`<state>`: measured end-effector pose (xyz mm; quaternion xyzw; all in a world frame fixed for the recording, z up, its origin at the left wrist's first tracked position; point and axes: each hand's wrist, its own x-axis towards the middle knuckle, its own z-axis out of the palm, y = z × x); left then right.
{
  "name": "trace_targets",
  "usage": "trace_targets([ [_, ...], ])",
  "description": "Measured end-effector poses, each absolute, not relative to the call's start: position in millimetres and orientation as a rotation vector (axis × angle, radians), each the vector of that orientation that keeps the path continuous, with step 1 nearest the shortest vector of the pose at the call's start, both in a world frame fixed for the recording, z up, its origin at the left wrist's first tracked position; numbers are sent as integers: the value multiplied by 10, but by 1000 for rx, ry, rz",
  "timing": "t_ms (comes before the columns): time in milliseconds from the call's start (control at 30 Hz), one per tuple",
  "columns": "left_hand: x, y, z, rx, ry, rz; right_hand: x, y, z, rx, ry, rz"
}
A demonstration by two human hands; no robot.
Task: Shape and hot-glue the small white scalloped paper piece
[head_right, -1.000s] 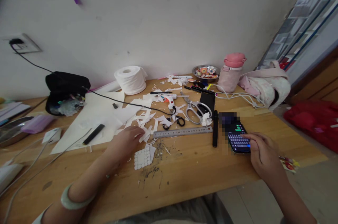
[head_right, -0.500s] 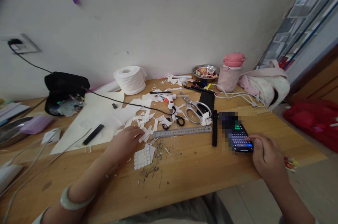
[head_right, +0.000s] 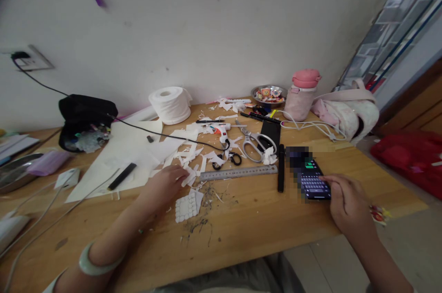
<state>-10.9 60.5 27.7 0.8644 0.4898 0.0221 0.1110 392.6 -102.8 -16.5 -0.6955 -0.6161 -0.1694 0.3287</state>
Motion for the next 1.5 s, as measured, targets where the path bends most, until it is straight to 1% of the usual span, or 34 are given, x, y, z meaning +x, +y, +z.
trace_targets([
  [300, -110, 606, 276, 2568, 1439, 52, 3919, -1006, -170, -1815, -1967, -406],
  [433, -111, 610, 275, 2580, 1430, 51, 3892, -987, -171, -1818, -2015, -371],
  [567, -110, 610, 279, 2572, 1420, 59, 3921, -994, -193, -1846, -1961, -325],
  [933, -104, 596, 300, 2553, 1418, 69, 3939, -993, -203, -1902, -1801, -394],
  [1200, -125, 610, 254, 2559, 1411, 94, 3947, -990, -212, -1906, -1813, -358],
  [1300, -119, 607, 266, 2553, 1422, 83, 3936, -1012, -196, -1865, -1766, -402],
  [1500, -103, 606, 293, 2567, 1420, 53, 3899, -1091, -181, -1799, -1502, -531],
])
